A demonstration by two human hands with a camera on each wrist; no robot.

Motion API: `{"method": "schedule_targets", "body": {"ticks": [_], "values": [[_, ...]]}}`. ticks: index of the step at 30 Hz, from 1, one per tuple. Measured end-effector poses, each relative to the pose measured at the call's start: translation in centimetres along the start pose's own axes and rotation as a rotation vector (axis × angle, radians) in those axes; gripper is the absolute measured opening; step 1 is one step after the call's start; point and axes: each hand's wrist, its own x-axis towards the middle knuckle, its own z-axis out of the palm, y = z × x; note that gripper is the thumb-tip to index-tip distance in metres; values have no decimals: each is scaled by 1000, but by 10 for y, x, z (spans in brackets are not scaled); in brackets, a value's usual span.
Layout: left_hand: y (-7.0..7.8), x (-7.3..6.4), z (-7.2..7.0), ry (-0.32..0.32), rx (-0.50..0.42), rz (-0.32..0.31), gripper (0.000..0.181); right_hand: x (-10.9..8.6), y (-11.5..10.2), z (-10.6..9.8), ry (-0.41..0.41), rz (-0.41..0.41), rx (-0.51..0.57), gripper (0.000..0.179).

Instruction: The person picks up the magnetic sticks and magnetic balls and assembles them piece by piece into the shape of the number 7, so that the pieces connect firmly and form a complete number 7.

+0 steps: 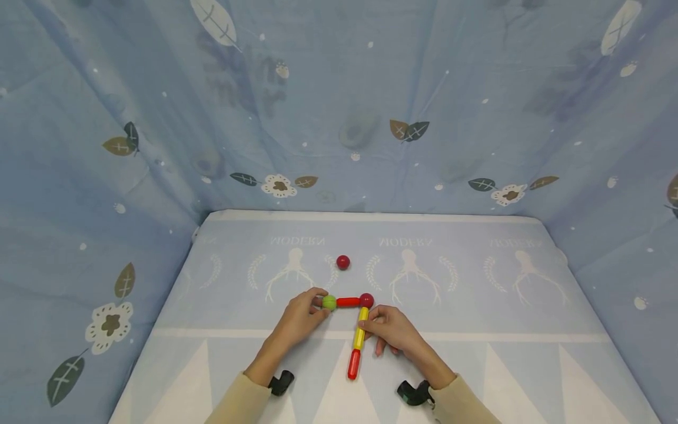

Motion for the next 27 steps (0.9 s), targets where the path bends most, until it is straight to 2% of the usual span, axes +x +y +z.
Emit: {"method": "schedule_targets", "body": {"ticks": [11,19,27], "values": [[6,12,-4,-7,-10,-17,37,5,-6,-5,10,-34,-11,36],[10,31,-11,3,-1,-8,37,20,-18,-15,32,-42,-37,35],[2,52,-11,-18,20,15,36,35,-22,-22,58,-22,-48,35]]}}
